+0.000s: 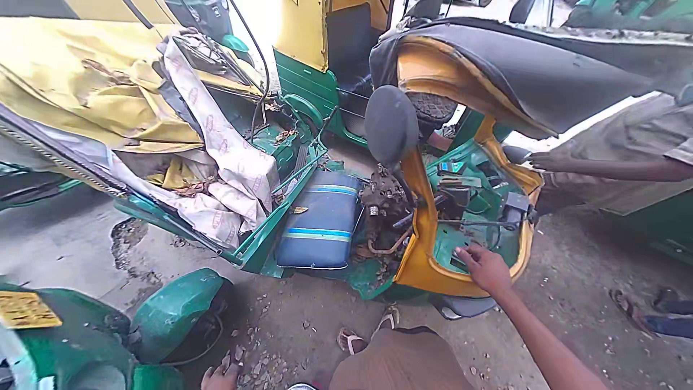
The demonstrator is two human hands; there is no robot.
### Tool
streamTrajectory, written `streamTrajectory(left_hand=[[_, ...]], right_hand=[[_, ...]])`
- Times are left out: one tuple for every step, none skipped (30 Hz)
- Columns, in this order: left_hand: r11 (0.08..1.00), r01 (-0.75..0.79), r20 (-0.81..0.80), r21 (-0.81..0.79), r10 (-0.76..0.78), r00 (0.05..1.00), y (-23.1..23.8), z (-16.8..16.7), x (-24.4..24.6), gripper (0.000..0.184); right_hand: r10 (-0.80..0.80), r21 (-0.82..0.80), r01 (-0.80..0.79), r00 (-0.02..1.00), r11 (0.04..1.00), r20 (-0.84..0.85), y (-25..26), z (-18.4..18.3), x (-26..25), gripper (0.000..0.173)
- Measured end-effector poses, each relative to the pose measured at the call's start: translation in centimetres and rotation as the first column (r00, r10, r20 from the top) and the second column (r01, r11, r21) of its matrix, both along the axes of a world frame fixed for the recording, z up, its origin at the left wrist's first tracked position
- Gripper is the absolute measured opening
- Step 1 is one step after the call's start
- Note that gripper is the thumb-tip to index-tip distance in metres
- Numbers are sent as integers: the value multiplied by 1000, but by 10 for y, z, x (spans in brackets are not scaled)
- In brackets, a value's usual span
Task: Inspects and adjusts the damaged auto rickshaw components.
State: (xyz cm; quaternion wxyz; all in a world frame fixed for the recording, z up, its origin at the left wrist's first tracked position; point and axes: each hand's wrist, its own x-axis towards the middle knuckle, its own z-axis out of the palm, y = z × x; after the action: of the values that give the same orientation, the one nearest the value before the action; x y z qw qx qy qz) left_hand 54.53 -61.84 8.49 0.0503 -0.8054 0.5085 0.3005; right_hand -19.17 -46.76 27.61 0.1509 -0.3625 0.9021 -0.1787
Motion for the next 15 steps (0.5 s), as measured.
streamTrajectory(left_hand=[[999,40,-57,17,-39,998,5,-14,-36,59],[995,90,-92,37,-86,992,11,-24,-70,58],[988,142,-118,56,-135,984,21,-30,-105,58],[980,189,-151,54,-179,972,28,-35,-139,58],[972,234,-177,30,-225,958,32,-39,-170,57],[959,284,-193,0,-279,941,37,-39,-197,56],[942,335,-203,-35,-335,920,44,-37,-217,53],[922,382,-199,-61,-386,901,50,-32,-231,49],[905,416,-188,-92,-426,885,54,-25,-238,46],[893,429,-181,-138,-448,875,50,-20,-242,44],[888,417,-183,-196,-451,874,41,-14,-244,47],[881,397,-186,-257,-448,874,26,-8,-243,53],[870,373,-187,-323,-445,876,7,1,-239,62],[849,354,-170,-393,-446,879,-13,13,-229,72],[825,328,-156,-460,-438,885,-36,29,-217,77]], right_hand=[[1,12,-1,1000,1000,4,0,0,0,53],[4,24,-4,1000,1000,8,3,-1,2,54],[10,33,-10,1000,999,2,6,-1,3,55],[22,30,-22,1000,999,-11,5,-2,2,56],[35,18,-34,999,999,-30,2,-3,1,56],[42,7,-42,998,999,-45,1,-4,0,57],[44,1,-44,998,999,-50,2,-6,0,56],[37,6,-37,998,999,-47,5,-7,2,56],[31,21,-31,999,999,-39,9,-7,4,56],[28,37,-27,999,999,-39,8,-6,4,56],[25,54,-23,999,998,-36,6,-4,3,56],[25,66,-23,999,998,-35,2,-3,0,56],[28,70,-26,999,997,-34,-1,-3,-3,55],[30,67,-28,999,997,-28,-2,-4,-3,54],[31,55,-30,999,998,-22,-1,-5,-2,52]])
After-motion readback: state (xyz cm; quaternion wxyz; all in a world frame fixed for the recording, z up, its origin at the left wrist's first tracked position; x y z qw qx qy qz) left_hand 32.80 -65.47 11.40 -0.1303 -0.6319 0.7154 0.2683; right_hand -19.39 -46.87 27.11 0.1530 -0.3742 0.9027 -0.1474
